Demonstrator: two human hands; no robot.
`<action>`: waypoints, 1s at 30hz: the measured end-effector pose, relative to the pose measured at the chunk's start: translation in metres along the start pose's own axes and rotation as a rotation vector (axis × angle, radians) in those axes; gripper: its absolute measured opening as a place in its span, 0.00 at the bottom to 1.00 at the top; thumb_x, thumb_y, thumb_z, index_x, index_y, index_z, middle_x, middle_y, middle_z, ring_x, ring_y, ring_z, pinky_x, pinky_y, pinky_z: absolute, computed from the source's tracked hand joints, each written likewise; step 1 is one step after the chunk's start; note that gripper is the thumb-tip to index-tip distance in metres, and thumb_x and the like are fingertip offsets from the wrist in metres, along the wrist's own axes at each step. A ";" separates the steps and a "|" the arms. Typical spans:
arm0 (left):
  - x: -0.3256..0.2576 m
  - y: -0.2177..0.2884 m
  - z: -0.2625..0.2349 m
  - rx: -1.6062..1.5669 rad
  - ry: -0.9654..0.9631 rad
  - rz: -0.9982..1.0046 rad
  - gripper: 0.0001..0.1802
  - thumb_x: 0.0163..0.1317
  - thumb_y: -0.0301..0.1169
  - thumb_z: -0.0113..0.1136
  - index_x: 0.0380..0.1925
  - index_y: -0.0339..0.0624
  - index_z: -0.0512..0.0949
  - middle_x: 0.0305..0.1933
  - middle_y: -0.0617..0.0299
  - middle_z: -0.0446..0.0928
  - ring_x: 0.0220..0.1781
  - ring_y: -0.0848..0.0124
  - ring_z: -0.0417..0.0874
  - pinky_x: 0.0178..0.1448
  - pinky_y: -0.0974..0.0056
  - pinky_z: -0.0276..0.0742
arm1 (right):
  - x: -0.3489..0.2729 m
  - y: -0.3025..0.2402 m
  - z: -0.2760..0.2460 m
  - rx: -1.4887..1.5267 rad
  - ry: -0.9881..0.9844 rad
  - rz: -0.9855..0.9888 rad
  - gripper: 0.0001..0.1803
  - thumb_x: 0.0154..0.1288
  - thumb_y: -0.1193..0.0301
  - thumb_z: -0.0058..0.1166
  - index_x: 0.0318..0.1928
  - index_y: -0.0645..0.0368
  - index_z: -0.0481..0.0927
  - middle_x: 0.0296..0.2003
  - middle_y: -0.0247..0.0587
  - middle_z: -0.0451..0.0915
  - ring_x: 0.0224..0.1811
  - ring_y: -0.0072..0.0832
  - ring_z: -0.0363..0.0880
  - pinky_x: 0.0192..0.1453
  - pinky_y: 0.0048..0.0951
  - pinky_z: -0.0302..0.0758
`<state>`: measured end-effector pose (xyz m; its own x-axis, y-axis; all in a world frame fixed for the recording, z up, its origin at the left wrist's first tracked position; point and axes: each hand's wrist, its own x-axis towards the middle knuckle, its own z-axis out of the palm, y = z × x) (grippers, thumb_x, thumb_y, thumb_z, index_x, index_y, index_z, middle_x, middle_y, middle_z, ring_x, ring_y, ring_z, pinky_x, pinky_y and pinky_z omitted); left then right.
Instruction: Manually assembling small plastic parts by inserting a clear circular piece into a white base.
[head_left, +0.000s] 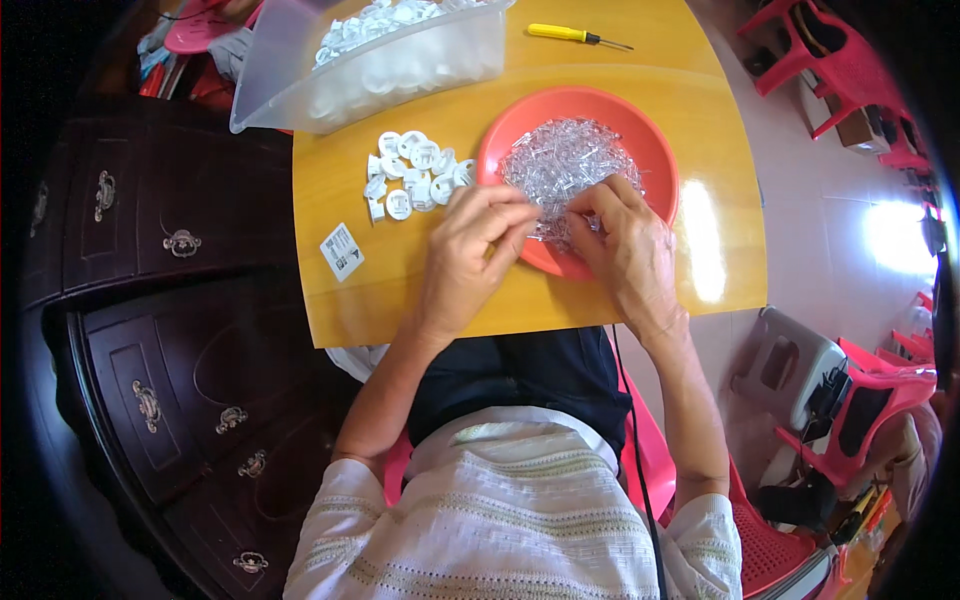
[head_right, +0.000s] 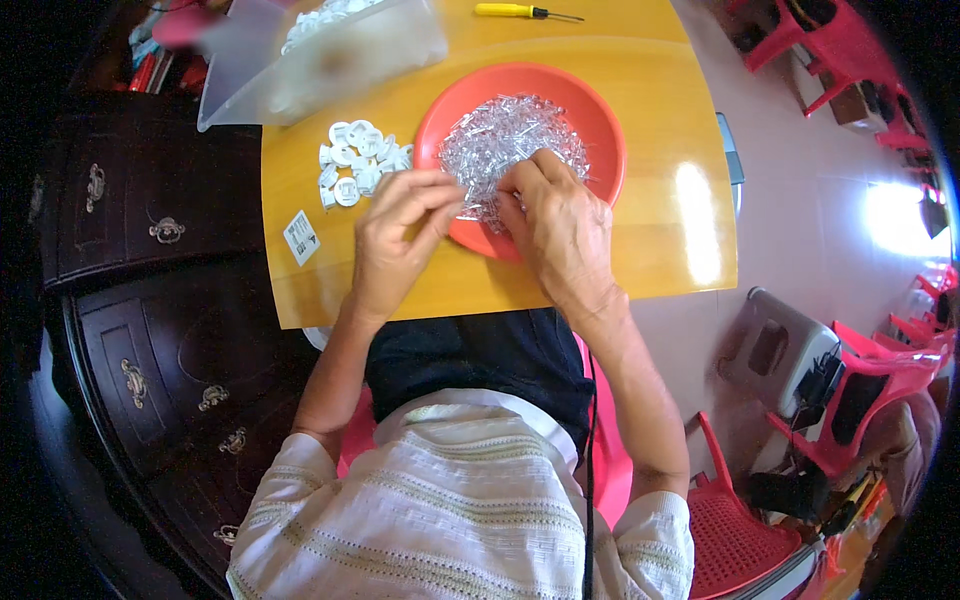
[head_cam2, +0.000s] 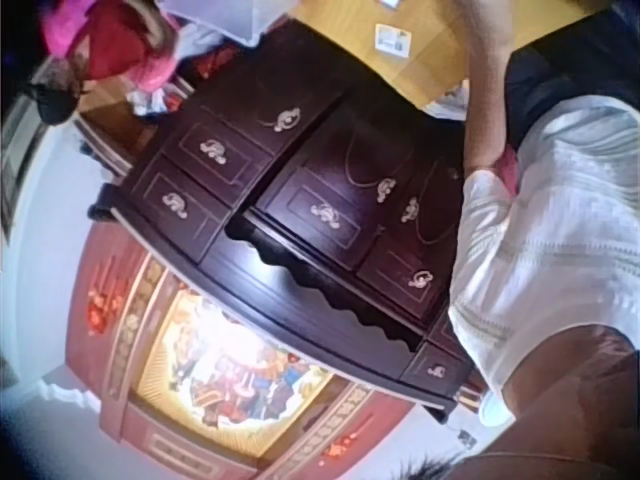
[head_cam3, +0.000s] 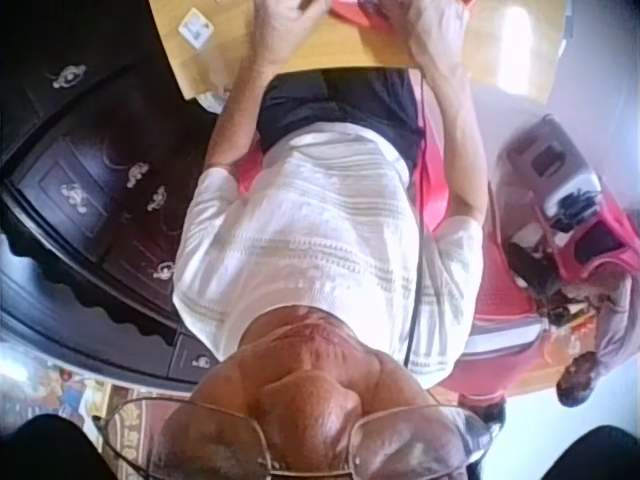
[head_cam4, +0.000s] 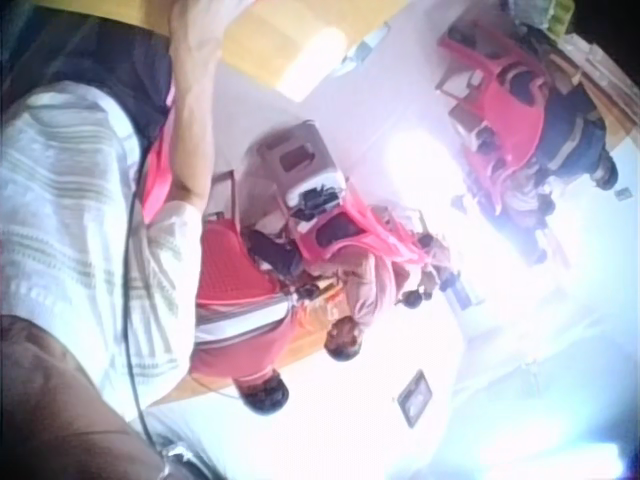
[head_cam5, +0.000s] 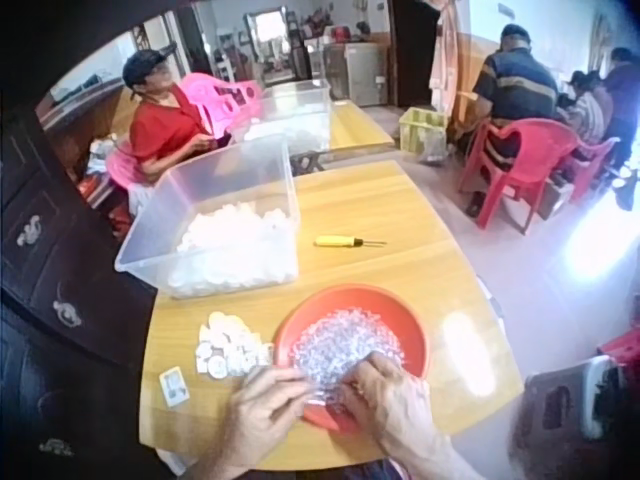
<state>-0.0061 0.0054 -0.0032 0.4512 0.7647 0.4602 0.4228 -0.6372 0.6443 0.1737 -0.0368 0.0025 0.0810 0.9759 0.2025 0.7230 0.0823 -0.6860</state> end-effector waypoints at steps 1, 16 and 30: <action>-0.002 0.003 0.004 -0.016 -0.010 -0.031 0.11 0.53 0.22 0.67 0.38 0.39 0.82 0.39 0.57 0.78 0.41 0.61 0.79 0.46 0.61 0.76 | 0.000 -0.001 -0.002 -0.003 0.001 0.000 0.05 0.57 0.73 0.59 0.32 0.57 0.77 0.31 0.40 0.75 0.35 0.41 0.79 0.37 0.39 0.76; 0.009 0.025 0.011 -0.077 0.011 -0.075 0.07 0.54 0.24 0.67 0.33 0.37 0.81 0.36 0.57 0.78 0.40 0.61 0.80 0.44 0.61 0.76 | -0.014 -0.011 -0.012 0.091 0.104 -0.038 0.05 0.56 0.73 0.60 0.32 0.57 0.78 0.31 0.41 0.75 0.35 0.40 0.79 0.36 0.39 0.76; 0.018 0.013 0.025 0.121 0.001 0.157 0.06 0.54 0.21 0.66 0.31 0.37 0.79 0.34 0.56 0.77 0.34 0.63 0.79 0.38 0.64 0.74 | -0.012 0.000 -0.003 -0.026 0.154 -0.071 0.06 0.54 0.73 0.59 0.33 0.57 0.78 0.32 0.42 0.76 0.35 0.41 0.79 0.37 0.40 0.77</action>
<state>0.0276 0.0087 -0.0017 0.5181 0.6551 0.5499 0.4389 -0.7555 0.4864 0.1748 -0.0494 0.0022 0.1319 0.9251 0.3560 0.7482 0.1426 -0.6480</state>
